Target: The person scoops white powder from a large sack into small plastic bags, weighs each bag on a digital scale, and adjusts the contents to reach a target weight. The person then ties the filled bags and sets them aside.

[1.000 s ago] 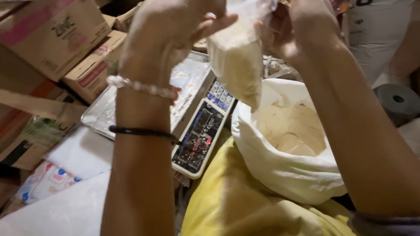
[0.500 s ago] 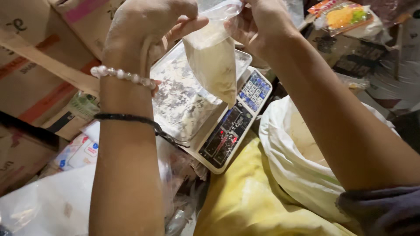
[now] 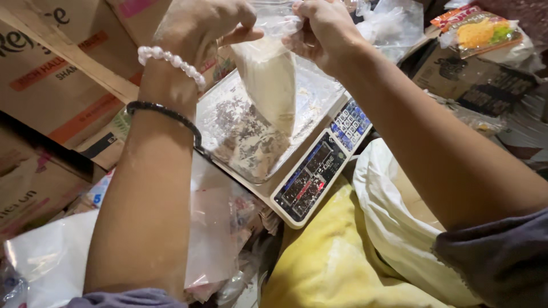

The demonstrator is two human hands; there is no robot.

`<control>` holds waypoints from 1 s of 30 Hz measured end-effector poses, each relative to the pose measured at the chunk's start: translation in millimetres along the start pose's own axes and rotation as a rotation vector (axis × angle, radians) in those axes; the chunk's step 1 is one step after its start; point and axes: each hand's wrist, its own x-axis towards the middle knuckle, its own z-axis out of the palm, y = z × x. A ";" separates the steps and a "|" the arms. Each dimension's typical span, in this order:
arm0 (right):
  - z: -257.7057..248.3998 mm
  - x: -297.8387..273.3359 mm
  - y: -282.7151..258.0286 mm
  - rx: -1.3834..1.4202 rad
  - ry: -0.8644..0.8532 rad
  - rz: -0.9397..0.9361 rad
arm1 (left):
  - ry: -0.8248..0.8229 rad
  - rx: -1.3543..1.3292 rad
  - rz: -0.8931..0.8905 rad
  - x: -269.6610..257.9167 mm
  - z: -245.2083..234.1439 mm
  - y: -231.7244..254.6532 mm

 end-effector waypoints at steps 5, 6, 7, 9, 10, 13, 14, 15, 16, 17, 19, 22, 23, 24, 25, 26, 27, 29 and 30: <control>4.8 10.5 -1.3 -0.055 0.016 0.005 | -0.283 -0.314 0.047 -16.0 -10.5 9.8; 5.4 10.6 1.3 -0.096 0.038 0.029 | -0.297 -0.269 0.030 -17.9 -8.9 9.7; 5.6 10.1 4.4 -0.136 0.060 0.052 | -0.239 -0.142 -0.011 -20.0 -6.8 9.1; 8.5 4.0 20.3 -0.212 -0.015 0.090 | -0.171 0.087 -0.097 -24.1 -3.0 8.2; 8.3 1.5 26.6 -0.250 -0.052 0.109 | -0.158 0.158 -0.114 -26.1 -0.9 7.1; 4.9 -1.4 36.5 -0.235 -0.045 0.085 | -0.142 0.310 -0.155 -32.1 1.1 4.0; 6.0 -1.5 36.9 -0.235 -0.041 0.088 | -0.136 0.341 -0.159 -33.5 1.9 5.3; 5.8 -1.4 35.8 -0.234 -0.035 0.089 | -0.133 0.370 -0.165 -34.1 3.2 6.6; 5.8 -1.5 34.1 -0.233 -0.030 0.091 | -0.131 0.374 -0.158 -34.7 4.1 8.6; 6.7 -2.1 33.0 -0.244 -0.018 0.100 | -0.131 0.365 -0.146 -36.8 5.5 9.1; 8.5 -5.7 31.9 -0.266 0.007 0.120 | -0.108 0.392 -0.162 -39.3 7.4 12.8; 7.6 -13.0 28.9 -0.335 -0.003 0.135 | -0.033 0.480 -0.210 -44.6 10.8 19.1; 7.9 -14.9 28.0 -0.362 0.022 0.146 | -0.014 0.523 -0.212 -46.3 12.9 20.9; 8.1 -16.6 27.1 -0.390 0.047 0.156 | 0.006 0.565 -0.214 -48.3 14.6 22.9; 7.8 -18.2 26.6 -0.417 0.073 0.167 | 0.009 0.569 -0.189 -51.8 15.3 24.2; 7.5 -19.5 26.4 -0.436 0.085 0.158 | 0.012 0.573 -0.164 -56.3 15.3 24.8; 6.9 -20.4 26.2 -0.455 0.098 0.149 | 0.014 0.577 -0.138 -59.2 15.5 25.8; 5.4 -21.6 26.8 -0.480 0.127 0.131 | 0.088 0.768 -0.142 -60.4 18.3 27.5; 4.6 -22.2 27.7 -0.485 0.142 0.122 | 0.126 0.863 -0.144 -60.6 20.4 27.1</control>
